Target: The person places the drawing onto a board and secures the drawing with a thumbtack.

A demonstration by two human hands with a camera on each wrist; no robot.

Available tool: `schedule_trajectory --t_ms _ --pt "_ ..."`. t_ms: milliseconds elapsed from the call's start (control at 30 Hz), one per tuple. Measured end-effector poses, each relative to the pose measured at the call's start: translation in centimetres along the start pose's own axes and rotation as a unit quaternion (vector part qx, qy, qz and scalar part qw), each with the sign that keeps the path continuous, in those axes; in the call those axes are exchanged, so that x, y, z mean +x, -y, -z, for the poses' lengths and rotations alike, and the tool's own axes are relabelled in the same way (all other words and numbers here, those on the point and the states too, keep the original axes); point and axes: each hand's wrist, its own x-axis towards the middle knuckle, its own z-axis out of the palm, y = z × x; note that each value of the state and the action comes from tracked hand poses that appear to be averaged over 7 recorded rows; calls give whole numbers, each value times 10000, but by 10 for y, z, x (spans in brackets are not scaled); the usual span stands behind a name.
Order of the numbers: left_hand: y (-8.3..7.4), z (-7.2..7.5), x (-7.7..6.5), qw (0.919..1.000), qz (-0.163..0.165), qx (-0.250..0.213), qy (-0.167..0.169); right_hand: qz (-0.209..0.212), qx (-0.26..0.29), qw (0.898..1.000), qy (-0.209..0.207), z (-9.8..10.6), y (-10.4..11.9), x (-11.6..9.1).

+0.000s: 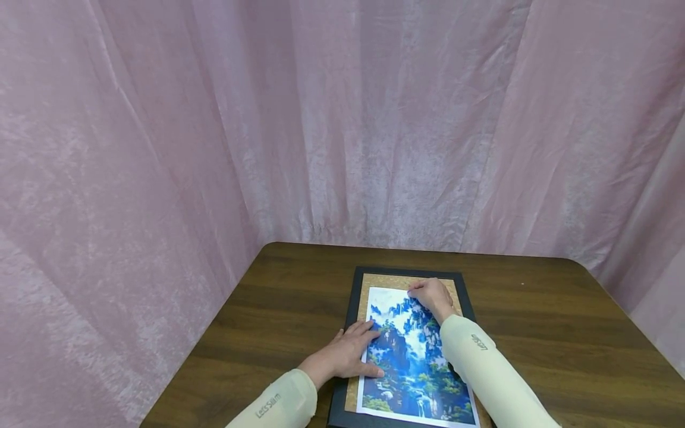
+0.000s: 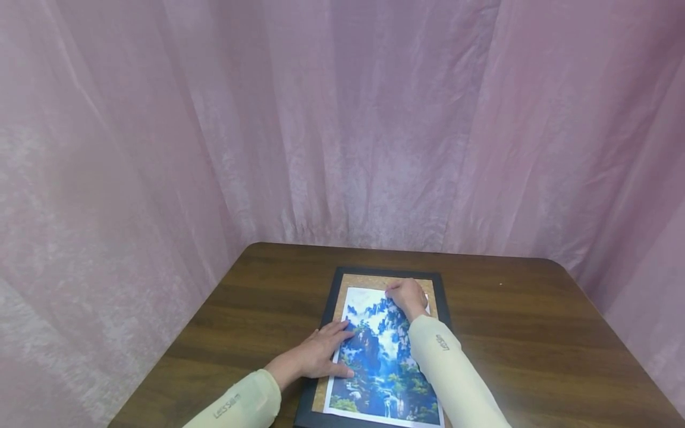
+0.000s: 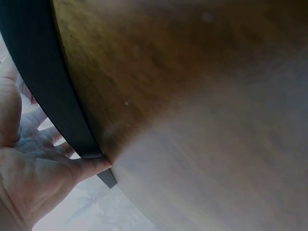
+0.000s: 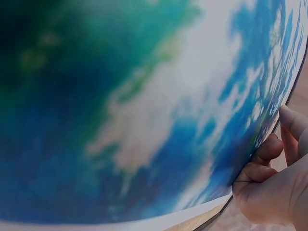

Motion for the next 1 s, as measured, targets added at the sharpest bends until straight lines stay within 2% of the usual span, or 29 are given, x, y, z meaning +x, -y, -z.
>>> schedule_trajectory --t_ms 533,900,1000 --pt "-1 -1 2 10000 52 0 -7 46 -119 9999 4 1 0 0" --pt "-1 1 -1 10000 -22 -25 -49 -204 258 9993 162 4 -1 -2" --pt "-1 0 -1 10000 -29 -45 -64 -137 279 9994 149 4 -2 -2"
